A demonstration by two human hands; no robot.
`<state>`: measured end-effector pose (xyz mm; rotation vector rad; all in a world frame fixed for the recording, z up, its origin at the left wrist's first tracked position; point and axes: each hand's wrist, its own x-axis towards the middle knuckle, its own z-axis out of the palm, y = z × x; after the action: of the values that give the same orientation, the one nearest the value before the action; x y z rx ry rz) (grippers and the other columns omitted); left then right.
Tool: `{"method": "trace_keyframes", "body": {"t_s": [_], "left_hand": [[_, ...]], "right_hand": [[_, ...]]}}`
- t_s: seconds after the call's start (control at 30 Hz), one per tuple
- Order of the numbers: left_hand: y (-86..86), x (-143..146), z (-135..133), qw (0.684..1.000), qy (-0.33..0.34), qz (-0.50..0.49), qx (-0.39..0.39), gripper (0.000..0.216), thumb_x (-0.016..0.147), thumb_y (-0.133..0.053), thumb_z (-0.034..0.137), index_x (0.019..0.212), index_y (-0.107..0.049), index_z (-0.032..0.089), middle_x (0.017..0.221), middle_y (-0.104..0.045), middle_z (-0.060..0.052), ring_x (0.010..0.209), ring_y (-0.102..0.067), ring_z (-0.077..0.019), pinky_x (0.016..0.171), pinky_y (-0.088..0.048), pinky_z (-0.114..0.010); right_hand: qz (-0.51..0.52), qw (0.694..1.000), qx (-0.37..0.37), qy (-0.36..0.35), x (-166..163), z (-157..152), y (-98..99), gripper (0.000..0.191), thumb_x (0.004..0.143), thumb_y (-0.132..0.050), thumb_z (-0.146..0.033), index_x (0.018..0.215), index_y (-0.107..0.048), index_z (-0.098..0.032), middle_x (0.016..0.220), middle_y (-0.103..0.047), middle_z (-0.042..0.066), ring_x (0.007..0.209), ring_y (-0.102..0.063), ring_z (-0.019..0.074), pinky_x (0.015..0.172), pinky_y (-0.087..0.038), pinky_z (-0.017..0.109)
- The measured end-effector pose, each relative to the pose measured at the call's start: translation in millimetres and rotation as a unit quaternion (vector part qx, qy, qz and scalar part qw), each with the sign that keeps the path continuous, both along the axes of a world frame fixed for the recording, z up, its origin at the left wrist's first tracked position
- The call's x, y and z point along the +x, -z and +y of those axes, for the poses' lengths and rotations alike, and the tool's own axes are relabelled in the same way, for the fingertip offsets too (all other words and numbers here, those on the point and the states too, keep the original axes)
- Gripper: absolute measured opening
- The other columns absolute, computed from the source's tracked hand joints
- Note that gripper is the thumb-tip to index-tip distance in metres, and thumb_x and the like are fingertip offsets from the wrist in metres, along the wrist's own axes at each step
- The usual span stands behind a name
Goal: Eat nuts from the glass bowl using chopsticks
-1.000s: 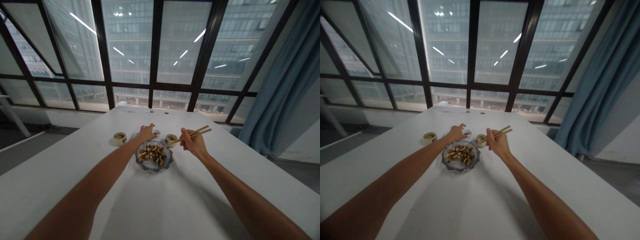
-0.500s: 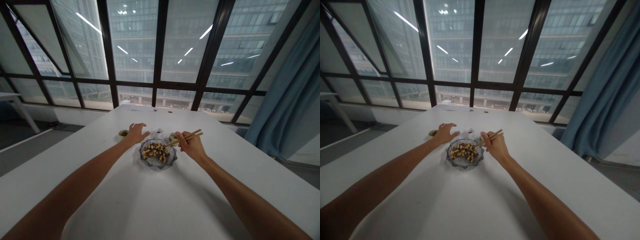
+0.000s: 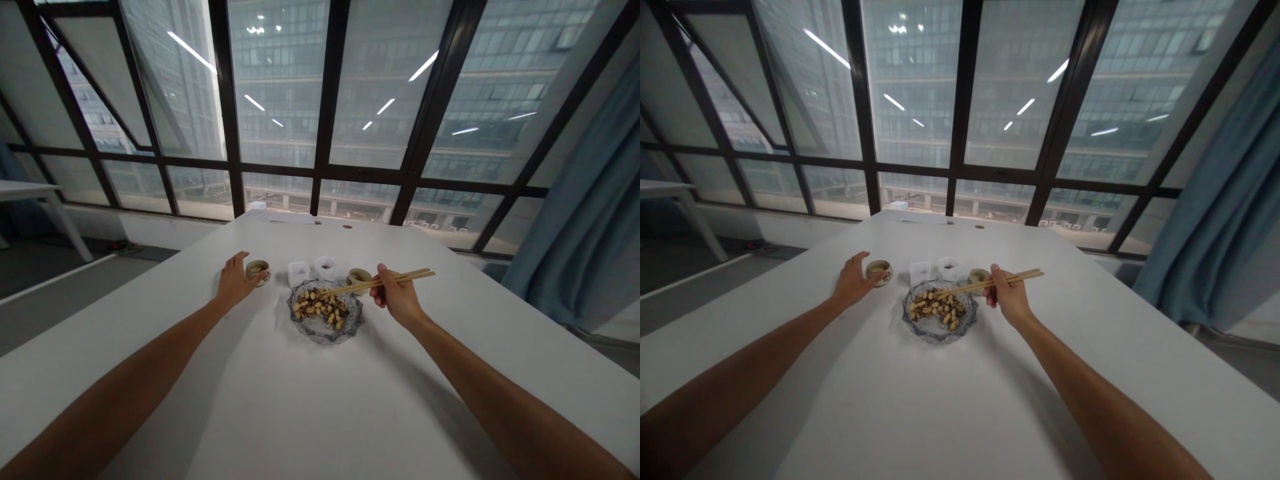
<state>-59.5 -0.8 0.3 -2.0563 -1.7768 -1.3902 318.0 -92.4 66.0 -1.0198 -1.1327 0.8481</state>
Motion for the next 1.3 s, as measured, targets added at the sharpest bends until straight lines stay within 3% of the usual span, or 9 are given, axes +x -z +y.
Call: {"method": "trace_keyframes", "body": {"t_s": [0.17, 0.27, 0.53, 0.8, 0.93, 1.03, 1.1, 1.2, 1.3], "left_hand": [[9.1, -1, 4, 0.991, 0.030, -0.063, -0.115, 0.086, 0.074, -0.074, 0.061, 0.141, -0.040, 0.020, 0.137, -0.061, -0.017, 0.122, -0.062, -0.0304, 0.102, -0.050, -0.045], [7.8, 1, 3, 0.986, 0.035, -0.065, -0.151, 0.085, 0.073, -0.075, 0.060, 0.140, -0.043, 0.019, 0.130, -0.067, -0.015, 0.117, -0.066, -0.0292, 0.099, -0.052, -0.043], [2.6, 3, -2, 0.990, 0.050, -0.068, -0.116, 0.076, 0.068, -0.080, 0.054, 0.130, -0.054, 0.019, 0.128, -0.068, -0.014, 0.117, -0.066, -0.0299, 0.102, -0.052, -0.043], [1.8, 4, -4, 0.990, 0.066, -0.059, -0.106, 0.077, 0.067, -0.079, 0.054, 0.130, -0.053, 0.019, 0.128, -0.068, -0.013, 0.119, -0.064, -0.0291, 0.103, -0.052, -0.042], [4.4, 4, -3, 0.994, 0.064, -0.047, -0.081, 0.075, 0.066, -0.080, 0.053, 0.128, -0.053, 0.021, 0.128, -0.067, -0.012, 0.119, -0.065, -0.0295, 0.104, -0.051, -0.043], [6.1, 4, -3, 0.994, 0.067, -0.045, -0.071, 0.073, 0.067, -0.080, 0.053, 0.128, -0.053, 0.021, 0.127, -0.068, -0.012, 0.118, -0.065, -0.0297, 0.104, -0.051, -0.043], [6.6, 4, -3, 0.994, 0.070, -0.043, -0.067, 0.072, 0.067, -0.080, 0.052, 0.127, -0.054, 0.021, 0.127, -0.067, -0.012, 0.119, -0.065, -0.0299, 0.104, -0.051, -0.044], [6.6, 3, -3, 0.995, 0.072, -0.039, -0.063, 0.073, 0.067, -0.079, 0.053, 0.127, -0.053, 0.020, 0.127, -0.067, -0.013, 0.120, -0.064, -0.0305, 0.105, -0.051, -0.045], [6.7, 3, -3, 0.994, 0.072, -0.040, -0.066, 0.074, 0.067, -0.079, 0.053, 0.127, -0.053, 0.021, 0.126, -0.067, -0.013, 0.119, -0.064, -0.0307, 0.104, -0.051, -0.045]], "right_hand": [[0.060, 0.996, -0.064, -0.012, 1, 4, 26.6, 0.055, 0.062, -0.079, -0.070, 0.063, -0.058, -0.019, 0.042, -0.057, -0.002, 0.028, -0.044, 0.0093, 0.025, -0.029, 0.019], [0.071, 0.993, -0.088, -0.011, 2, 4, 36.9, 0.052, 0.062, -0.080, -0.067, 0.063, -0.059, -0.020, 0.043, -0.057, -0.002, 0.029, -0.043, 0.0090, 0.026, -0.030, 0.020], [0.061, 0.994, -0.090, -0.030, 6, 4, 49.6, 0.049, 0.070, -0.075, -0.066, 0.065, -0.057, -0.021, 0.044, -0.056, -0.001, 0.030, -0.045, 0.0116, 0.026, -0.032, 0.022], [0.101, 0.989, -0.103, 0.005, -4, -2, 45.3, 0.055, 0.064, -0.080, -0.068, 0.063, -0.057, -0.018, 0.043, -0.055, -0.002, 0.030, -0.044, 0.0086, 0.026, -0.031, 0.019], [0.020, 0.999, -0.011, 0.033, -7, -9, 34.9, 0.057, 0.069, -0.073, -0.074, 0.065, -0.059, -0.019, 0.045, -0.058, -0.001, 0.030, -0.047, 0.0109, 0.027, -0.035, 0.022], [-0.101, 0.990, 0.086, 0.056, -9, -20, 23.0, 0.057, 0.082, -0.061, -0.074, 0.069, -0.063, -0.019, 0.048, -0.062, 0.001, 0.032, -0.052, 0.0129, 0.030, -0.039, 0.024], [-0.202, 0.967, 0.139, 0.065, -9, -29, 15.2, 0.055, 0.090, -0.053, -0.069, 0.068, -0.065, -0.020, 0.050, -0.065, 0.003, 0.035, -0.056, 0.0136, 0.034, -0.043, 0.024], [-0.352, 0.907, 0.224, 0.062, -10, -42, 5.2, 0.050, 0.096, -0.051, -0.056, 0.063, -0.065, -0.021, 0.051, -0.067, 0.002, 0.041, -0.062, 0.0138, 0.043, -0.047, 0.024], [-0.425, 0.859, 0.280, 0.056, -10, -48, -1.3, 0.048, 0.098, -0.050, -0.046, 0.060, -0.065, -0.022, 0.049, -0.067, 0.001, 0.041, -0.062, 0.0130, 0.045, -0.046, 0.024]]}}
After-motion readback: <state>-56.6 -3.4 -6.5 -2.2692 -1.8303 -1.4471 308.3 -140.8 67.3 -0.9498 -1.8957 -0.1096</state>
